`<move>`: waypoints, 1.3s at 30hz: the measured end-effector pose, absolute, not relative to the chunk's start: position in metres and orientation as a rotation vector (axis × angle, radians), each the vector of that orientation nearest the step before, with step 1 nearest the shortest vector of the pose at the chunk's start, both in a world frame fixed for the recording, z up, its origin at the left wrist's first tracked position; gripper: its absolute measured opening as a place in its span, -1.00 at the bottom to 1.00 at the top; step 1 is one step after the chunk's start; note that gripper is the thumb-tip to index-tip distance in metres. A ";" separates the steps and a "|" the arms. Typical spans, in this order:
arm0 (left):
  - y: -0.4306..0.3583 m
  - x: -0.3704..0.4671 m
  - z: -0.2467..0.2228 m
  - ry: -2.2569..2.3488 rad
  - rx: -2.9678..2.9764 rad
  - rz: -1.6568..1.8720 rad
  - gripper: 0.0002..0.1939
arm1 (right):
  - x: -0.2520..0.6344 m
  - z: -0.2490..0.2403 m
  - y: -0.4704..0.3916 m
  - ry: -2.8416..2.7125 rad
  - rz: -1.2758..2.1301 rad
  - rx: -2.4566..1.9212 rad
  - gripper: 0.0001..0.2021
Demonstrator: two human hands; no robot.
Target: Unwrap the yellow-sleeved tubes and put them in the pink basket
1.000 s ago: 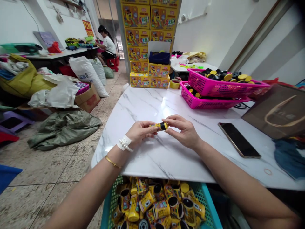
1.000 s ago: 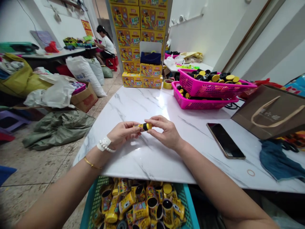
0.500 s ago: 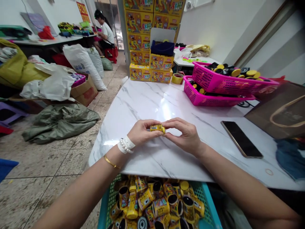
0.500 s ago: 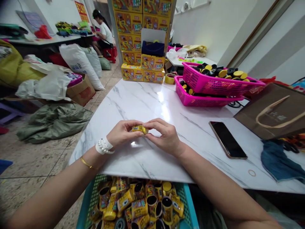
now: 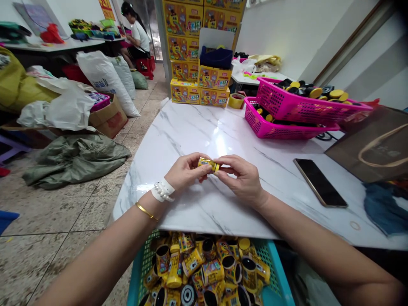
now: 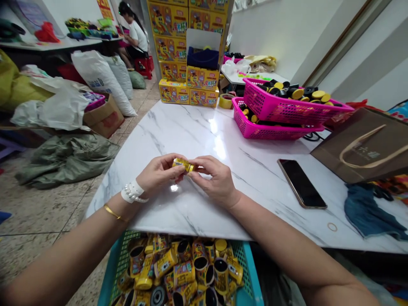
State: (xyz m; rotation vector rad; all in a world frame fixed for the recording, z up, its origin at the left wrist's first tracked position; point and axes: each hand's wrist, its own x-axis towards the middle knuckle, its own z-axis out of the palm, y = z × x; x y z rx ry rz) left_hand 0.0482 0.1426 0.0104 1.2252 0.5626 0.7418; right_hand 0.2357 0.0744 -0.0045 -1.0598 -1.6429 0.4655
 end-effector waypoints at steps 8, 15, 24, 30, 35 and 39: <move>0.141 0.047 0.008 0.519 0.972 0.508 -0.69 | 0.239 0.001 0.077 -1.399 1.135 -0.885 -0.74; 0.140 0.048 0.007 0.497 0.886 0.414 -0.68 | 0.236 0.002 0.071 -1.306 1.144 -0.851 -0.80; 0.138 0.049 0.010 0.455 0.898 0.432 -0.74 | 0.235 0.000 0.069 -1.302 1.176 -0.797 -0.86; 0.140 0.049 0.008 0.483 0.877 0.473 -0.66 | 0.238 -0.005 0.071 -1.279 1.254 -0.773 -0.86; 0.142 0.051 0.005 0.528 0.904 0.518 -0.66 | 0.241 -0.003 0.072 -1.430 1.048 -0.970 -0.75; 0.142 0.052 0.004 0.607 0.967 0.603 -0.69 | 0.238 -0.001 0.070 -1.624 0.569 -1.089 -0.69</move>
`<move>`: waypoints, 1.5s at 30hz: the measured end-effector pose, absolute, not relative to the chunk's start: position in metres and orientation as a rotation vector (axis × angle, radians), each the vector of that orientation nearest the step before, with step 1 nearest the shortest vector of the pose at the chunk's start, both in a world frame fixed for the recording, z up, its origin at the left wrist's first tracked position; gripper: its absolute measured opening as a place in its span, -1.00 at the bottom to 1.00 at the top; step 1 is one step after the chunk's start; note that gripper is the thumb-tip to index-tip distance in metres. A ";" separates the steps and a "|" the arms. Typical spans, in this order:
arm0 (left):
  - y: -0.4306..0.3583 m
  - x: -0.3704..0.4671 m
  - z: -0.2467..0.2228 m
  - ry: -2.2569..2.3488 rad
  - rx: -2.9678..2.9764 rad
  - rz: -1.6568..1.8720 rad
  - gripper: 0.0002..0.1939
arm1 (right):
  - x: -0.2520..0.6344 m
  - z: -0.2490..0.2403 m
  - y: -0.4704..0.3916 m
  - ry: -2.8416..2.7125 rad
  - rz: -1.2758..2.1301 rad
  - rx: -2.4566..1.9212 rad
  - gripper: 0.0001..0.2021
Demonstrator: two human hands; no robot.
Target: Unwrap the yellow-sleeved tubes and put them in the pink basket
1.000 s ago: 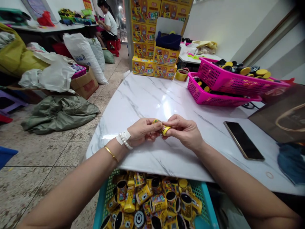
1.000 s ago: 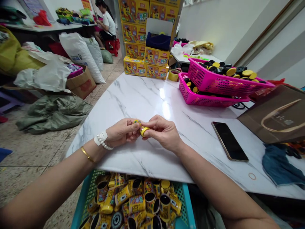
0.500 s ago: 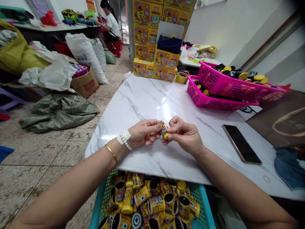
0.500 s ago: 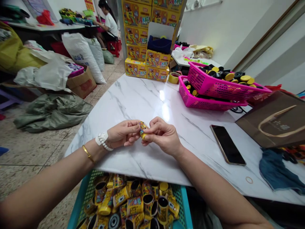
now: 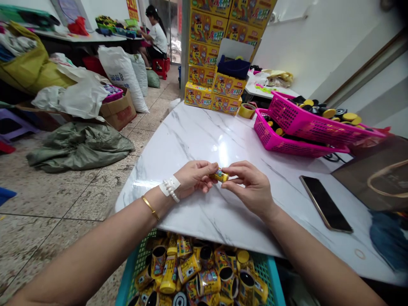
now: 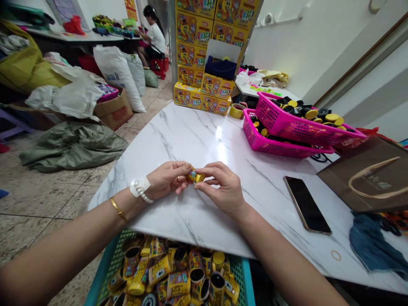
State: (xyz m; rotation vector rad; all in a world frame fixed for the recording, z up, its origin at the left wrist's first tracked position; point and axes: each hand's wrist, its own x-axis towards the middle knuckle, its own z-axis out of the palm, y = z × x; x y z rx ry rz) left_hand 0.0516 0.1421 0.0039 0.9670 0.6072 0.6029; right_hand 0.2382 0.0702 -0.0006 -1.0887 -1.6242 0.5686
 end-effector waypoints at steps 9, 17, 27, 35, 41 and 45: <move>0.142 0.053 0.005 0.566 1.393 0.760 -0.80 | 0.228 -0.008 0.073 -1.436 0.587 -1.196 -0.72; 0.147 0.057 0.006 0.618 1.407 0.709 -0.76 | 0.227 -0.006 0.075 -1.425 0.500 -1.182 -0.70; 0.144 0.058 0.003 0.674 1.229 0.647 -0.68 | 0.231 -0.001 0.089 -0.922 1.443 -1.076 -0.55; 0.144 0.055 0.007 0.500 1.052 0.476 -0.54 | 0.233 -0.003 0.086 -0.972 1.352 -0.972 -0.73; 0.143 0.055 0.000 0.498 1.101 0.444 -0.54 | 0.237 -0.007 0.081 -1.234 1.232 -0.933 -0.78; 0.142 0.054 -0.004 0.450 1.062 0.388 -0.53 | 0.231 -0.006 0.075 -1.334 0.983 -0.929 -0.87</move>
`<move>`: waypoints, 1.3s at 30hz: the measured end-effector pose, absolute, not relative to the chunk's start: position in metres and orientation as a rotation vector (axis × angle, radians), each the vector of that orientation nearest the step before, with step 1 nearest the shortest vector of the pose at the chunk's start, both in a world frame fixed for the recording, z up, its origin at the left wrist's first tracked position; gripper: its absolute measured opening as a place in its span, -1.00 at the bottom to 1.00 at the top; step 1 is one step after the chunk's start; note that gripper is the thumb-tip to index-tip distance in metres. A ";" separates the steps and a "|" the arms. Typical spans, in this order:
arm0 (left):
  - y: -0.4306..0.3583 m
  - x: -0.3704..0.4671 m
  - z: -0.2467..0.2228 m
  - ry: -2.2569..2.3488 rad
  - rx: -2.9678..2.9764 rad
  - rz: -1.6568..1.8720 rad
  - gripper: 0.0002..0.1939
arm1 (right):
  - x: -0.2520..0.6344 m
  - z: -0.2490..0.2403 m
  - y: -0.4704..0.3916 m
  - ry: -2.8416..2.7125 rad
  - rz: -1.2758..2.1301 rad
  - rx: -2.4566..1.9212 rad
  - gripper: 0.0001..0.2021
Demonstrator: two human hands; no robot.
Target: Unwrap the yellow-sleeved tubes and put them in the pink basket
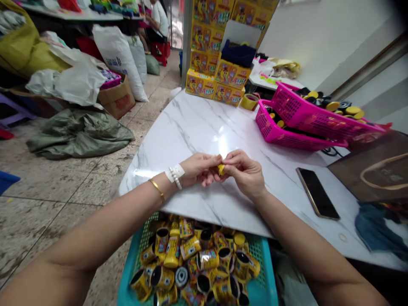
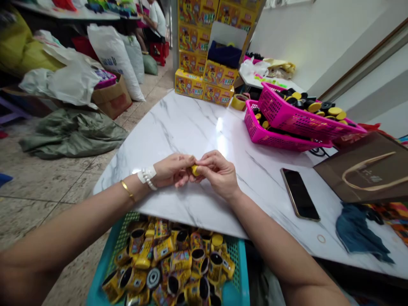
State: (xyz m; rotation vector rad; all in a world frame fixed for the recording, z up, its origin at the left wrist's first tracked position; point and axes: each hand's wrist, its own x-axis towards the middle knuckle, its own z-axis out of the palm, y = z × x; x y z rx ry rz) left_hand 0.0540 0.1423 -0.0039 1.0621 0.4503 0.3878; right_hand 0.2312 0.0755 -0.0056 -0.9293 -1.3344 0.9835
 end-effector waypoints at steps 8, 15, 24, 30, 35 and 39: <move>0.137 0.062 0.003 0.642 1.158 0.464 -0.59 | 0.232 -0.005 0.078 -1.398 0.839 -1.090 -0.76; 0.000 -0.017 0.016 1.064 1.946 1.087 -0.78 | 0.246 0.014 -0.023 -1.455 0.388 -1.256 -0.93; -0.088 -0.123 -0.078 1.843 1.695 0.596 -0.53 | 0.258 -0.048 -0.143 -1.783 0.018 -1.574 -0.77; -0.101 -0.116 -0.073 1.842 1.919 0.128 -0.58 | 0.261 -0.078 -0.163 -1.396 0.113 -2.044 -0.60; -0.092 -0.129 -0.022 1.659 1.651 0.176 -0.52 | 0.281 -0.064 -0.167 -1.231 0.747 -2.151 -0.53; -0.096 -0.135 -0.013 1.483 1.338 0.172 -0.46 | 0.291 -0.039 -0.173 -1.060 0.971 -2.087 -0.55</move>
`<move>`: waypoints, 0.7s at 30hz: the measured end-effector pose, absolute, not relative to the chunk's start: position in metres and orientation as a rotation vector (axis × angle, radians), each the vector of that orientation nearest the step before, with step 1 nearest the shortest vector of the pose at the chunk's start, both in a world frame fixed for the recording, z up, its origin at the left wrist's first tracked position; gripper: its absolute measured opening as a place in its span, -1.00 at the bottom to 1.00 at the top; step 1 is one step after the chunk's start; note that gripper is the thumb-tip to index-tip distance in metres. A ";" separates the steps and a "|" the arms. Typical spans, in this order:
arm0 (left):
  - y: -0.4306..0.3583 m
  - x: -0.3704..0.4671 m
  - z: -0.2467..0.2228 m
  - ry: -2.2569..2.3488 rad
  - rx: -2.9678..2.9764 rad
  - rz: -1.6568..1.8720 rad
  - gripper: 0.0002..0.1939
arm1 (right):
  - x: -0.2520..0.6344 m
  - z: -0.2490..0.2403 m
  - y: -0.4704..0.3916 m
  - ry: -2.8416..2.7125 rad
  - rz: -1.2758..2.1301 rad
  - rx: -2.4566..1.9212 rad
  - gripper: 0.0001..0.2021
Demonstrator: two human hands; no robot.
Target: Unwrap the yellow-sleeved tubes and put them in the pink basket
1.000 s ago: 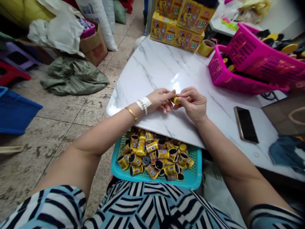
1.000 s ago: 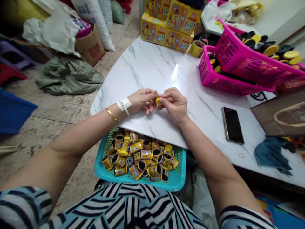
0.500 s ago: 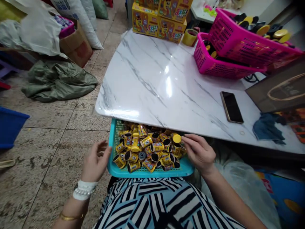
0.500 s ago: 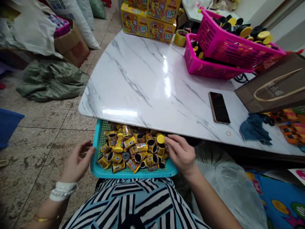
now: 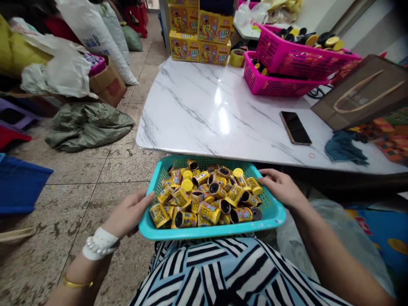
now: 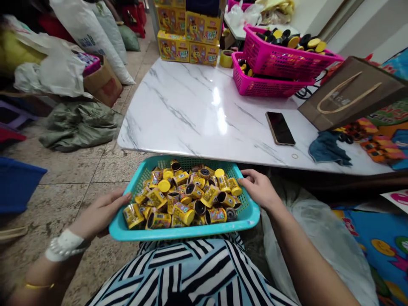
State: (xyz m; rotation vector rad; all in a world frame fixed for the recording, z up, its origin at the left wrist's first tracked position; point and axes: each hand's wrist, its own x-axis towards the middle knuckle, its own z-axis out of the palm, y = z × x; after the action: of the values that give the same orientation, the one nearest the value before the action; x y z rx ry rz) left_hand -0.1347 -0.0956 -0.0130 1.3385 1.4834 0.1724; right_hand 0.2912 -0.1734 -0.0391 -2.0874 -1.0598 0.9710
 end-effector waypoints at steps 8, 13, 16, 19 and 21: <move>-0.121 -0.115 -0.032 1.370 1.127 0.465 -0.44 | 0.288 -0.038 -0.186 -0.925 0.998 -2.057 -0.64; -0.106 -0.110 -0.024 1.351 0.976 0.510 -0.29 | 0.294 -0.034 -0.181 -0.898 1.163 -1.959 -0.64; -0.099 -0.111 -0.029 1.406 1.135 0.535 -0.24 | 0.295 -0.044 -0.180 -0.992 1.064 -1.995 -0.62; -0.104 -0.106 -0.036 1.509 1.350 0.474 -0.25 | 0.298 -0.060 -0.179 -1.051 0.812 -2.043 -0.60; -0.111 -0.102 -0.039 1.574 1.444 0.452 -0.31 | 0.298 -0.072 -0.177 -1.137 0.656 -2.023 -0.59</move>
State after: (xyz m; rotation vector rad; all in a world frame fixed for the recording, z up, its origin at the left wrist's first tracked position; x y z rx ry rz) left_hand -0.1023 -0.1108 -0.0388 1.4437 1.5736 0.4522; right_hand 0.2984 -0.1775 -0.0716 -2.0228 -1.1369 0.6564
